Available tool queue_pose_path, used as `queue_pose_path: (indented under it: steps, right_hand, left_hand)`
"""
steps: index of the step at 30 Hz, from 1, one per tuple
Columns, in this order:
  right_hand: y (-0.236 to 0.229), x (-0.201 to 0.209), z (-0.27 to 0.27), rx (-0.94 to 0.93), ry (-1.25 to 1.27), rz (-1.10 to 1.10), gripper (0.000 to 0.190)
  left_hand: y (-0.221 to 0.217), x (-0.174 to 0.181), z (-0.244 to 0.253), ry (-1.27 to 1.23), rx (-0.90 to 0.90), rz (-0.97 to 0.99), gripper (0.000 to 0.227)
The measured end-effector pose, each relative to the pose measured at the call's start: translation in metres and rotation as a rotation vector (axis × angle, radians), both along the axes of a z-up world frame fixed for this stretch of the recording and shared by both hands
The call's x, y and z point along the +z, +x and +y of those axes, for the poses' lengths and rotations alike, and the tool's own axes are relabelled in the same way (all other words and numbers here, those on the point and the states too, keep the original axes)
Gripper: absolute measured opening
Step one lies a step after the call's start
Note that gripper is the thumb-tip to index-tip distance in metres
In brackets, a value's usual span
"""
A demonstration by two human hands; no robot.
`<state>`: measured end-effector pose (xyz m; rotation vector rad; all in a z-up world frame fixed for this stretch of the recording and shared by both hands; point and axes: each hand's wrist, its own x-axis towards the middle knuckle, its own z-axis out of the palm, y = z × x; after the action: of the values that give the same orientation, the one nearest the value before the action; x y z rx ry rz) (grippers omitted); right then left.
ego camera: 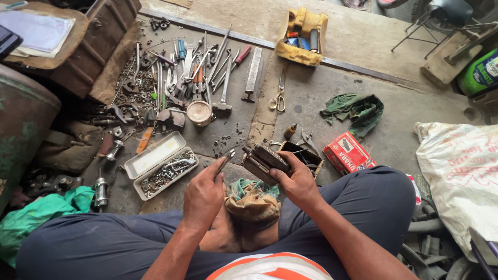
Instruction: The person sits on the floor and uses a wrench and screwdriver to tighten and adjust a small metal mechanical component. They repeatedly rotate the wrench and manipulate the part with their hands, occasionally picking up and setting down tools.
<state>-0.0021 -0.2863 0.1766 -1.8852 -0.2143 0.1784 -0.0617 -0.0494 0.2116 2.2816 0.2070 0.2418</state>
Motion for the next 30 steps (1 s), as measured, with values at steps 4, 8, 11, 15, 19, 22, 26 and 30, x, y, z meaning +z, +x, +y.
queue_pose_path:
  steps: [4, 8, 11, 15, 19, 22, 26, 30]
  right_hand:
    - [-0.008, 0.019, 0.007, -0.009, -0.225, -0.256, 0.04]
    - [-0.016, 0.027, 0.013, 0.022, -0.273, -0.31, 0.039]
    - [-0.018, 0.027, 0.015, 0.03, -0.333, -0.352, 0.04]
    - [-0.021, 0.023, 0.015, 0.078, -0.39, -0.48, 0.045]
    - [-0.022, 0.019, 0.016, 0.109, -0.383, -0.518, 0.047]
    - [-0.022, 0.016, 0.018, 0.118, -0.341, -0.47, 0.047]
    - [-0.025, 0.011, 0.025, 0.119, -0.338, -0.451, 0.047]
    - [-0.022, 0.01, 0.036, 0.161, -0.373, -0.239, 0.043]
  left_hand:
    - [-0.001, -0.001, -0.002, 0.039, -0.027, 0.039, 0.033]
    - [-0.002, -0.01, -0.01, 0.074, -0.062, 0.125, 0.031]
    - [-0.002, -0.015, -0.011, 0.13, -0.07, 0.092, 0.028]
    - [-0.002, -0.02, -0.013, 0.148, -0.075, 0.144, 0.029]
    - [0.0, -0.029, -0.012, 0.173, -0.148, 0.248, 0.049]
    - [0.001, -0.037, -0.006, 0.092, -0.226, 0.254, 0.069]
    - [0.009, -0.067, 0.005, -0.102, -0.195, 0.513, 0.067]
    - [0.015, -0.115, 0.017, -0.321, -0.234, 0.09, 0.05]
